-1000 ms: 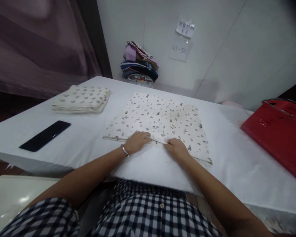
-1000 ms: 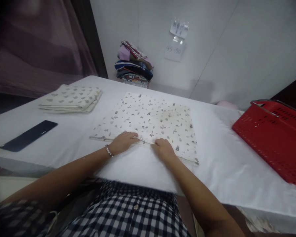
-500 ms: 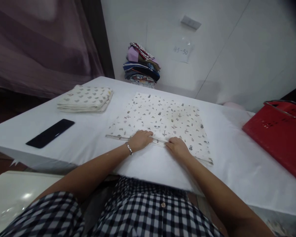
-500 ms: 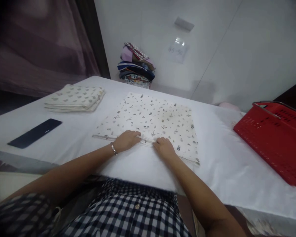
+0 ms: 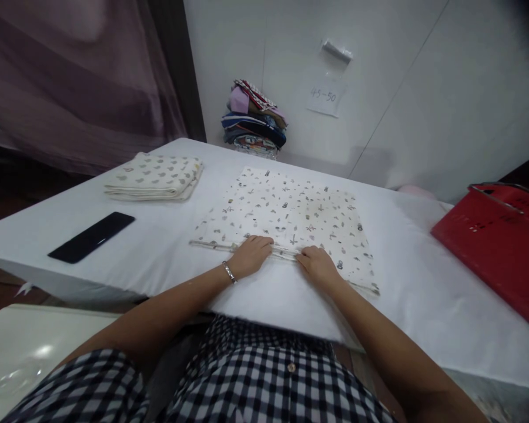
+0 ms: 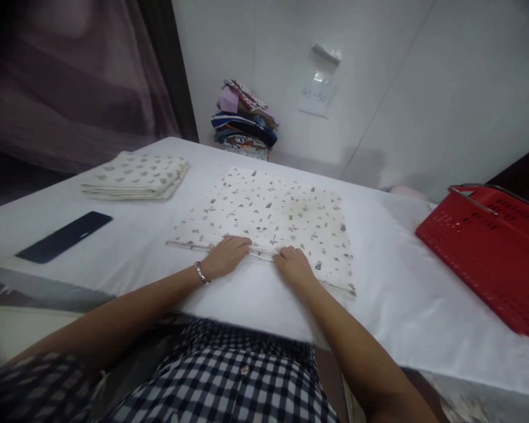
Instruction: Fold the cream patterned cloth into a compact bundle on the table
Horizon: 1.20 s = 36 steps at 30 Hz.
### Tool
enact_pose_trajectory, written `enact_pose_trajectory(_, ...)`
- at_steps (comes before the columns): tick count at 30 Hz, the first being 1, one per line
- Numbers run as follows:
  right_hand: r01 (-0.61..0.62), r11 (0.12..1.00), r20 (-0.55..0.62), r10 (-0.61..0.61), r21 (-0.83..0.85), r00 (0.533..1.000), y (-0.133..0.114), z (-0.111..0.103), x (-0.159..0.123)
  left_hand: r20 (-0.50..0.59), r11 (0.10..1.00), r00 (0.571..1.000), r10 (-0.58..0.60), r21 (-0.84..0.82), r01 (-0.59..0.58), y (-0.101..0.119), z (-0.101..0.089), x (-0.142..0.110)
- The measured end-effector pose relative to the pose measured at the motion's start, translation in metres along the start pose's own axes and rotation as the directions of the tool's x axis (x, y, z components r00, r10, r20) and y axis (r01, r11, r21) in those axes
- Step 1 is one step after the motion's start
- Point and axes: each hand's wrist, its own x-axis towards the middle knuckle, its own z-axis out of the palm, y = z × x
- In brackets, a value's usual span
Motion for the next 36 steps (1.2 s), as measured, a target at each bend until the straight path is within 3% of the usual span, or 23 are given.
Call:
enact_pose_trajectory(5, -0.003, 1.0, -0.007, 0.003, -0.006, 1.0, 0.0, 0.005, -0.003, 0.021, 1.0, 1.0, 0.021, -0.018, -0.02, -0.002, 0.002, 0.0)
enact_pose_trajectory(16, 0.048, 0.997, -0.122, -0.054, -0.053, 0.991, -0.001, 0.012, -0.011, -0.062, 0.995, 0.996, 0.069, 0.081, -0.064, 0.0, -0.004, -0.005)
enact_pose_trajectory(24, 0.035, 0.997, -0.158, -0.046, -0.069, 0.986, -0.003, 0.02, -0.015, -0.015, 0.987, 0.995, 0.094, 0.136, -0.091, 0.005, -0.007, -0.008)
enact_pose_trajectory(36, 0.031, 0.998, -0.149, -0.04, -0.061, 0.988, -0.014, 0.014, -0.002, -0.078, 0.986, 0.992, 0.095, 0.145, -0.083, 0.005, -0.003, -0.01)
